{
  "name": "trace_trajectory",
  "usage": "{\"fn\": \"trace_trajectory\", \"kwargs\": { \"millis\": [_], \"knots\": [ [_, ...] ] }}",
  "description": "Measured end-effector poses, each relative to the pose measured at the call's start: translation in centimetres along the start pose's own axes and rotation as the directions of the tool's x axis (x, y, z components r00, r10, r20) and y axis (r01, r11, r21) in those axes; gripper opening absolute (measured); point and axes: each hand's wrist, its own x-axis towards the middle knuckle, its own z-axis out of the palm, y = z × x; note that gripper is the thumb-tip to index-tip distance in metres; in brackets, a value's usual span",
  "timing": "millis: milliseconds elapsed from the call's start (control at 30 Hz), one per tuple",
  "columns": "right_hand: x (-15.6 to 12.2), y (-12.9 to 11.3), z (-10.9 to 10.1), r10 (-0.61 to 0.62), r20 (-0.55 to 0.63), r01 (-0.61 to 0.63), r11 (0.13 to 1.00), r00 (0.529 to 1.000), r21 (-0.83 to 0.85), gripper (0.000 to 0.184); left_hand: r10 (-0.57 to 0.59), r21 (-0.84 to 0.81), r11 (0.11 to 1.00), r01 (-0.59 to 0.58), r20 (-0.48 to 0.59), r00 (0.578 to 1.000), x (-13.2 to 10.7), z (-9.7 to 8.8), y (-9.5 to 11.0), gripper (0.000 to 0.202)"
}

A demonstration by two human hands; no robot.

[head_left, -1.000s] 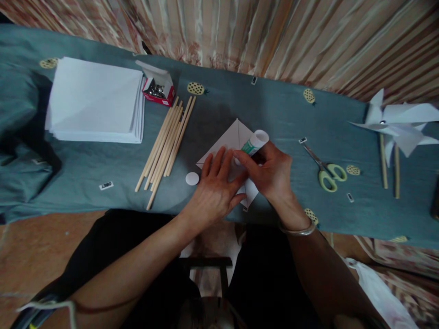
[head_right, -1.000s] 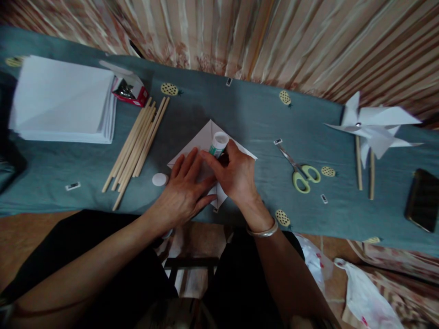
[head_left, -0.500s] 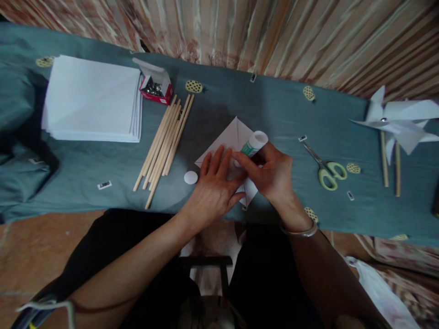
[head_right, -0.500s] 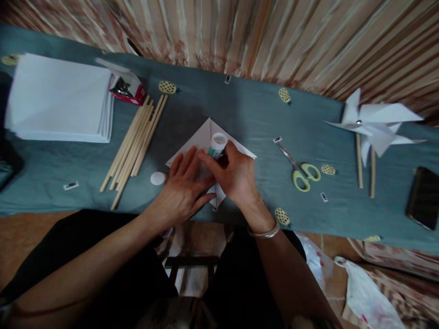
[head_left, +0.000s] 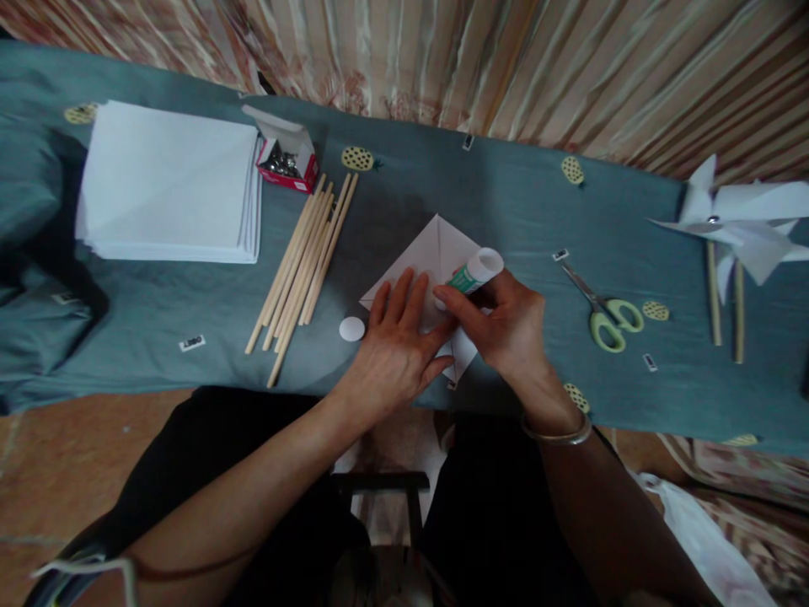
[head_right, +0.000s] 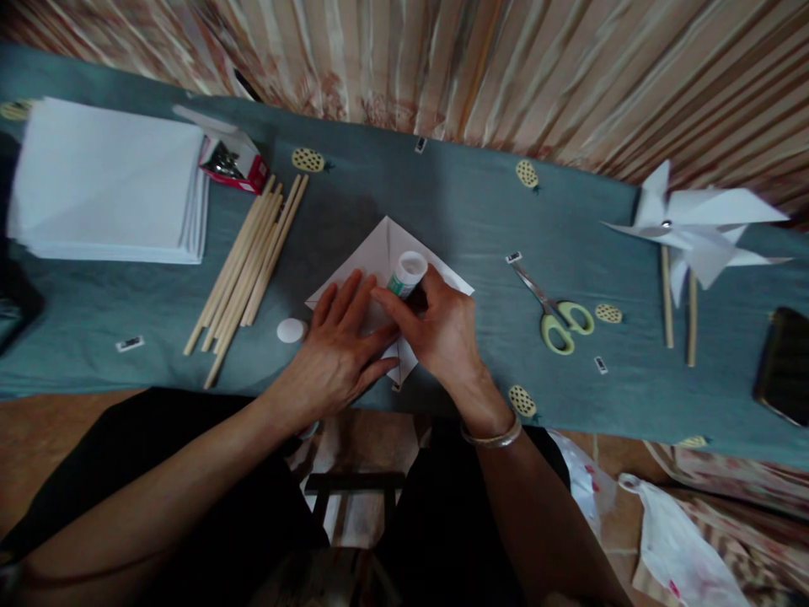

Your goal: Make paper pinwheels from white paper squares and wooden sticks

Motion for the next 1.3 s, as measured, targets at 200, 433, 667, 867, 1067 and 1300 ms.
{"fn": "trace_trajectory", "kwargs": {
  "millis": [200,433,667,867,1067,1300],
  "knots": [
    [-0.6,0.3,-0.3,-0.005,0.043,0.003,0.999,0.999,0.036,0.031,0.001,0.006,1.0,-0.001,-0.016,1.0,0.0,0.1,0.0,0.055],
    [-0.9,0.2,-0.9,-0.06,0.071,0.052,0.993,0.996,0.102,0.024,0.007,-0.001,1.0,-0.007,-0.022,1.0,-0.1,0.2,-0.1,0.056],
    [-1.1,0.2,-1.3,-0.087,0.082,0.076,0.989,0.993,0.128,0.018,-0.007,0.001,1.0,0.007,-0.009,1.0,0.0,0.0,0.0,0.056],
    [-0.9,0.2,-1.5,-0.053,0.088,0.041,0.991,0.995,0.129,0.018,-0.011,-0.011,1.0,0.011,0.0,1.0,0.1,-0.1,0.1,0.056],
    [-0.4,0.1,-1.4,-0.053,0.076,0.045,0.993,0.996,0.109,0.018,-0.018,-0.014,1.0,0.018,-0.004,1.0,0.0,-0.1,0.2,0.051],
    [0.0,-0.2,-1.2,-0.086,0.069,0.081,0.994,0.994,0.073,0.017,-0.026,-0.011,1.0,0.026,0.016,1.0,0.1,-0.3,0.3,0.056]
  ]
}}
